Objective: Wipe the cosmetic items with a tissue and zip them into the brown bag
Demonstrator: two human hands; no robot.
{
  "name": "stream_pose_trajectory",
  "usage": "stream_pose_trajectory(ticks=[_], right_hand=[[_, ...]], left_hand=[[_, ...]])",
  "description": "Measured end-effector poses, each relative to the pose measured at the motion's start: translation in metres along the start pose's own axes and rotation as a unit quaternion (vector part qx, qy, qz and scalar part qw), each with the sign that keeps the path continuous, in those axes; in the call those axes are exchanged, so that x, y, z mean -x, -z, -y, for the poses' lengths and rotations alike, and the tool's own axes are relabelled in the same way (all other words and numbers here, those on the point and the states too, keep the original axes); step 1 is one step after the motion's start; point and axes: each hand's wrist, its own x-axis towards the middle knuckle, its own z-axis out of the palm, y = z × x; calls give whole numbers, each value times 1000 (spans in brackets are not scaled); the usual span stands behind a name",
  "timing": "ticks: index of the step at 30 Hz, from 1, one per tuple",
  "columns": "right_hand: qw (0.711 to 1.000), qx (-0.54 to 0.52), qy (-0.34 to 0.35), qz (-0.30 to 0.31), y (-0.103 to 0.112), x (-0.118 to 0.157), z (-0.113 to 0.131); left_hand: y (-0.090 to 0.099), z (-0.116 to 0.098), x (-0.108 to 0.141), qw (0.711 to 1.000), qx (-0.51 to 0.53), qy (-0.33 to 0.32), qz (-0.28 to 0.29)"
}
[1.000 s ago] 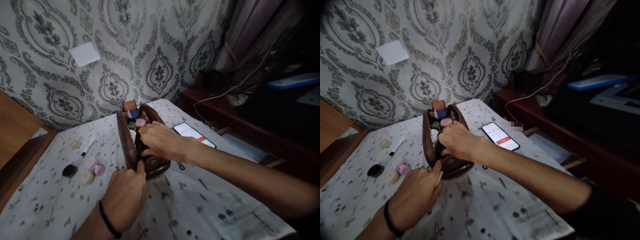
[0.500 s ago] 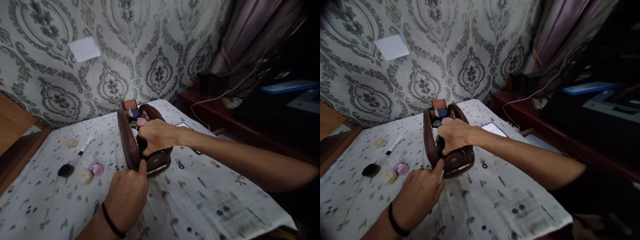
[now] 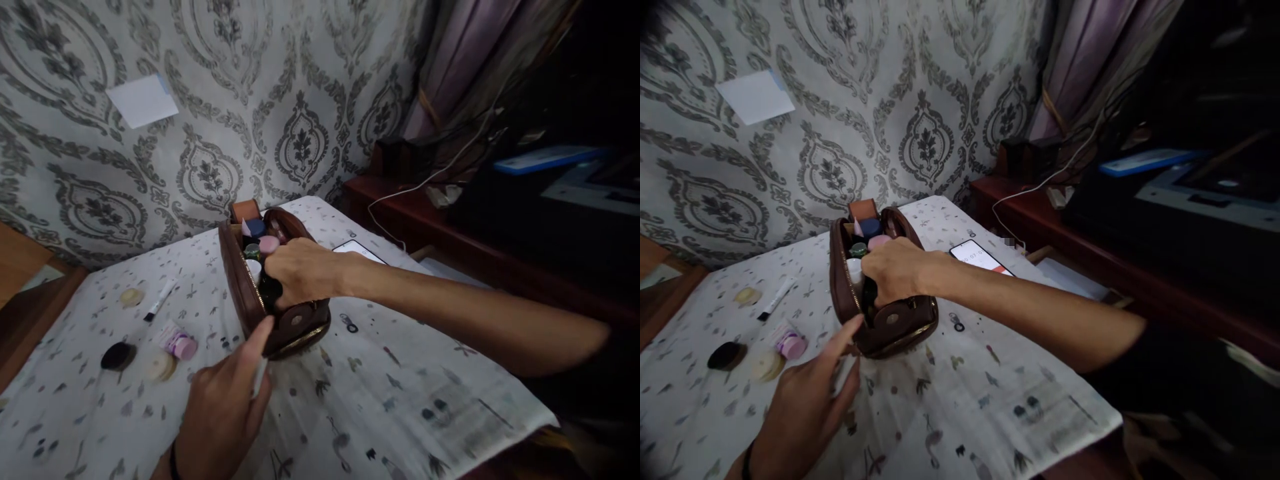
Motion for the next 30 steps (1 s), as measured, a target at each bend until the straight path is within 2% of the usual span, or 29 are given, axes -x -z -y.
stream_pose_trajectory(ticks=[3, 4, 6, 14, 23, 30], right_hand=[[1000, -6, 4, -7, -1, 3, -1], [1000, -6, 6, -7, -1, 4, -2], [1000, -5, 11, -5, -1, 5, -2], [999, -22, 20, 16, 5, 8, -3], [999, -20, 42, 6, 3, 10, -8], [1000, 2, 18, -9, 5, 18, -1]], left_hand=[[-2, 12, 4, 990, 60, 92, -92], [-3, 15, 3, 984, 78, 126, -100], [-5, 21, -2, 976, 115, 168, -77], [-4, 23, -18, 981, 138, 133, -3], [-9, 25, -18, 985, 134, 108, 7], [-9, 31, -14, 984, 135, 116, 8]])
